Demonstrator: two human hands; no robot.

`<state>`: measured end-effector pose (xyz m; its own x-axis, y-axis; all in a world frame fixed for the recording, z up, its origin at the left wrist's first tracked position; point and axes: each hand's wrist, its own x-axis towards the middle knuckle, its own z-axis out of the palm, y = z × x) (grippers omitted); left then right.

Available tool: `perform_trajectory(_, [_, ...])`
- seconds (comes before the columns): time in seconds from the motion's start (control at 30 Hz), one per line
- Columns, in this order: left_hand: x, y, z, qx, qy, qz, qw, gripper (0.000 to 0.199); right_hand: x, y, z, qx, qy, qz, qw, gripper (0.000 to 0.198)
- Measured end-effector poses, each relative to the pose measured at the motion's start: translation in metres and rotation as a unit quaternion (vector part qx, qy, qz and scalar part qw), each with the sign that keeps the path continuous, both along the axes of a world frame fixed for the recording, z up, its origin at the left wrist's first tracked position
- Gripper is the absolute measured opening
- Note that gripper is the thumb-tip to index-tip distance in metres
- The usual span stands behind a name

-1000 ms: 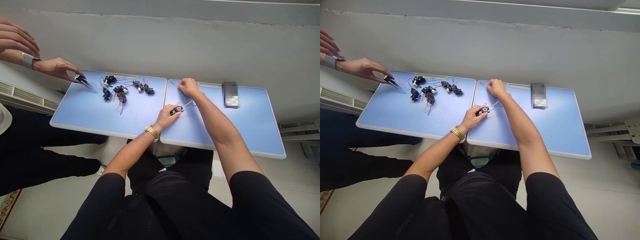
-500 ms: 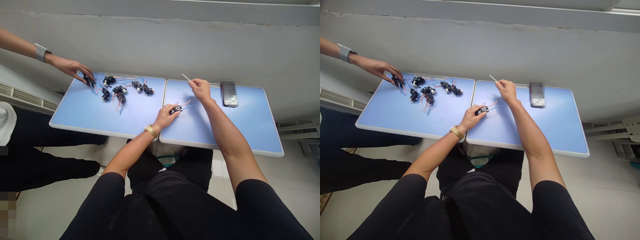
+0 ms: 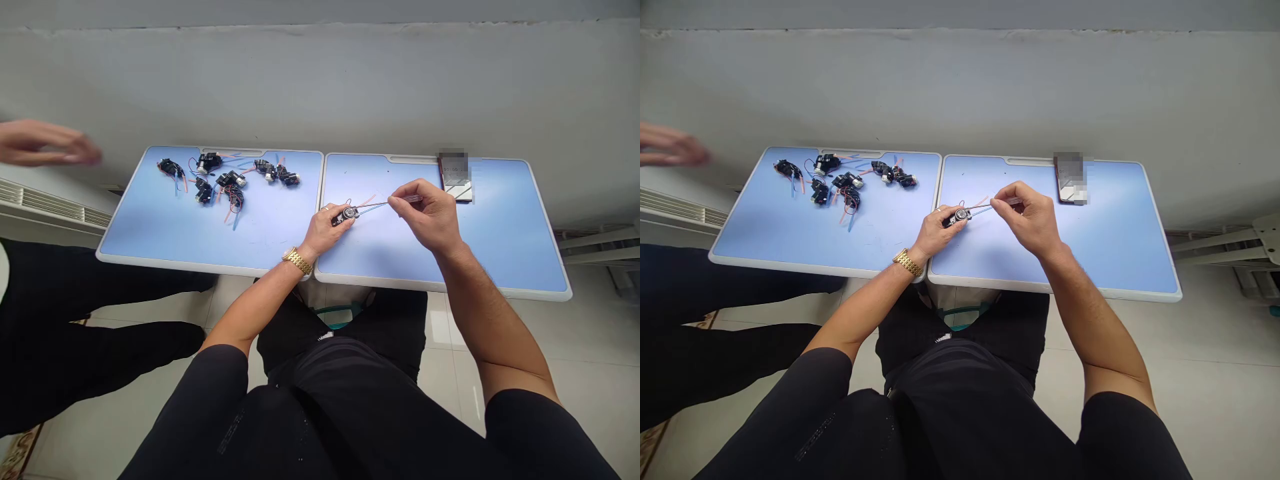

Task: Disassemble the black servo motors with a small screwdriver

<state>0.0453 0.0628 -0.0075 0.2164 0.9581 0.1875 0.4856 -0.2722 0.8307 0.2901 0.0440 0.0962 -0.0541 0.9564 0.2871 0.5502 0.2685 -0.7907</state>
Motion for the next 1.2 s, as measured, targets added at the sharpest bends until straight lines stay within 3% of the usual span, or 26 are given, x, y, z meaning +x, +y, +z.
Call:
perform_trajectory(0.27, [0.000, 0.000, 0.000, 0.006, -0.012, -0.005, 1.000, 0.033, -0.002, -0.002, -0.004, 0.010, -0.038, -0.006, 0.999, 0.011])
perform_trajectory(0.8, [0.000, 0.000, -0.003, 0.002, -0.025, 0.002, 1.000, 0.036, 0.002, -0.005, -0.022, 0.040, 0.031, -0.042, 0.998, 0.011])
perform_trajectory(0.93, [0.001, 0.000, -0.005, 0.009, -0.025, 0.006, 1.000, 0.039, 0.007, -0.003, -0.035, 0.046, 0.117, -0.045, 0.991, 0.008])
perform_trajectory(1.07, [0.001, 0.000, -0.005, 0.018, -0.014, 0.012, 1.000, 0.040, 0.018, 0.001, -0.059, 0.039, 0.213, -0.121, 0.969, 0.018])
perform_trajectory(1.2, [0.002, 0.000, -0.005, 0.024, -0.013, 0.027, 0.999, 0.039, 0.029, 0.004, -0.086, 0.003, 0.153, -0.157, 0.976, 0.019])
